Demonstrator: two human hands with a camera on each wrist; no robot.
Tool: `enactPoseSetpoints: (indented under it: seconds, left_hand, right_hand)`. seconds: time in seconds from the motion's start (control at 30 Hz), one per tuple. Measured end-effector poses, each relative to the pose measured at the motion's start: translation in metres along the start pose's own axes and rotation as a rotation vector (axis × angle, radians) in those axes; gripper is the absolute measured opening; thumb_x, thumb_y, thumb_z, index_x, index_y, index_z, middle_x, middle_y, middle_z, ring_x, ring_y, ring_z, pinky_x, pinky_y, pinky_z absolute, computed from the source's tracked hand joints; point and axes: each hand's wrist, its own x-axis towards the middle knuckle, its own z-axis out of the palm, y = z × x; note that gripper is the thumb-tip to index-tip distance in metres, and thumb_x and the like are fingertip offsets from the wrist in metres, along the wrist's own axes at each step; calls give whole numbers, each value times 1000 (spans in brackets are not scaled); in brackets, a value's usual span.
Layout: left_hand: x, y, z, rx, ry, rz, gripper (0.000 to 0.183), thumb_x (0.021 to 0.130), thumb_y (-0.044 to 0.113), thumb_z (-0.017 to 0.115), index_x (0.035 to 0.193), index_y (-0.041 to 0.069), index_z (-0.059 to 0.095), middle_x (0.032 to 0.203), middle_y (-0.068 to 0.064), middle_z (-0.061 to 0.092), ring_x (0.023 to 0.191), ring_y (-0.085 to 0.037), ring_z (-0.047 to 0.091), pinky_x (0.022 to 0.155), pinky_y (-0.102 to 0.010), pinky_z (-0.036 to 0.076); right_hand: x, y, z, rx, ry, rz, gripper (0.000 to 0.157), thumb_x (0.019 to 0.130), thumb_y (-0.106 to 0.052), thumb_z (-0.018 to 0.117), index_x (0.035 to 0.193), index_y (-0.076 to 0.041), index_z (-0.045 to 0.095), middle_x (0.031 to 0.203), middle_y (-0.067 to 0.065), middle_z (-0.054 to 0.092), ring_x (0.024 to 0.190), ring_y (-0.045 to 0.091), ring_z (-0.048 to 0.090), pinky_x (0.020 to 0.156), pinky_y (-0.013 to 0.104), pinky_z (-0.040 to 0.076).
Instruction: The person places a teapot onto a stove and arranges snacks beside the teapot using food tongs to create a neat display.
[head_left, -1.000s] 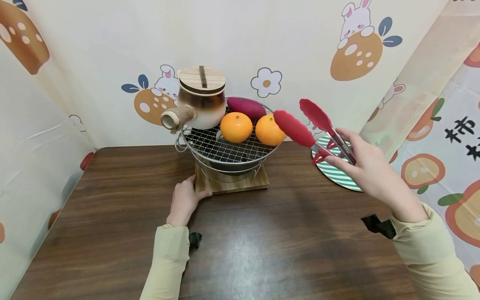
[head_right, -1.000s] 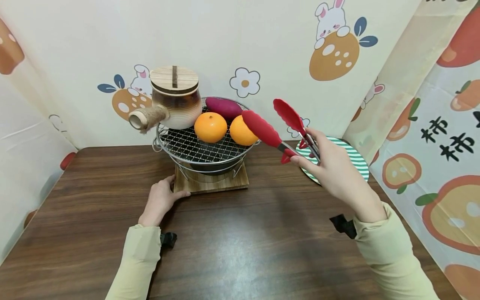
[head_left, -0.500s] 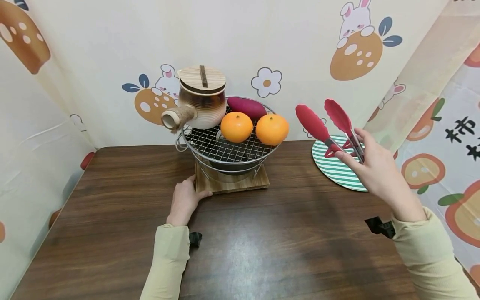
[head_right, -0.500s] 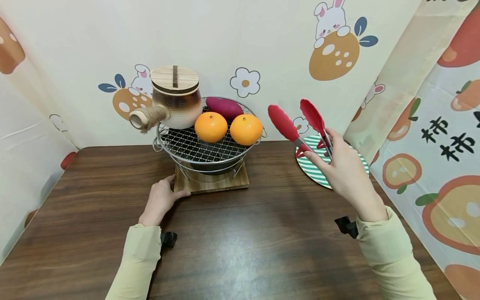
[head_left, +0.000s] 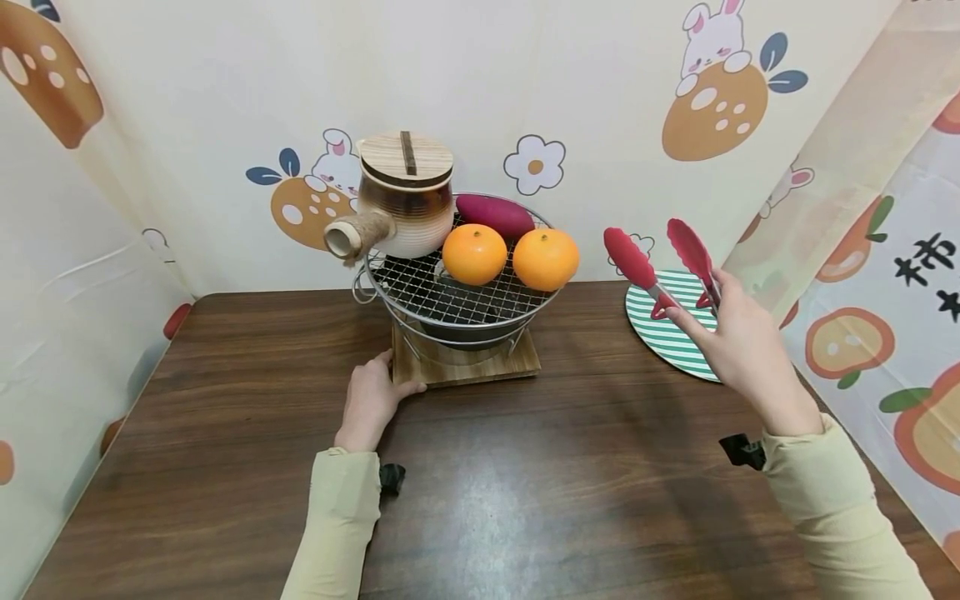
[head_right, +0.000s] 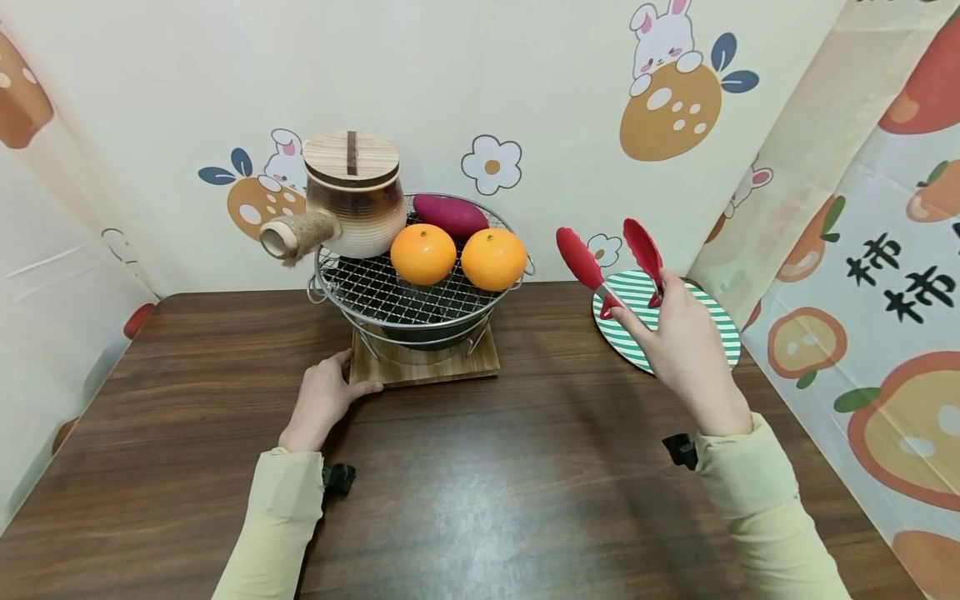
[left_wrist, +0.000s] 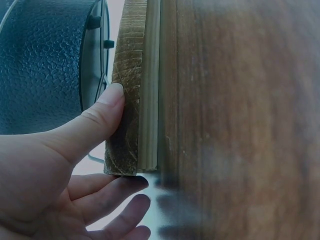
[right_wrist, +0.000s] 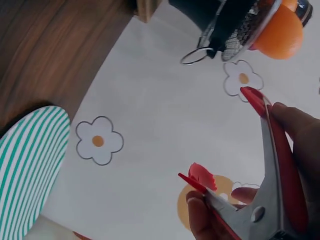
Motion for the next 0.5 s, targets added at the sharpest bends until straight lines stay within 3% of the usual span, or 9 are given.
enactPoseSetpoints:
  seconds: [0.2, 0.5]
  left_hand:
    - [0, -1, 0, -2, -1, -2, 80, 79, 32, 78, 139, -10, 45, 126, -30, 60, 112, -42, 61, 91, -50, 51]
    - [0, 0, 0, -8, -4, -8, 80, 79, 31, 78, 139, -9, 45, 126, -32, 59, 110, -40, 62, 91, -49, 51]
  right_hand:
    - [5, 1, 14, -28, 9, 0, 89, 92, -52, 55, 146, 13, 24, 111, 34, 55, 93, 44, 54, 76, 59, 47]
    - [11, 2, 35, -29, -17, 16, 86, 92, -54, 54, 141, 13, 31, 106, 31, 57, 89, 40, 55, 73, 52, 48]
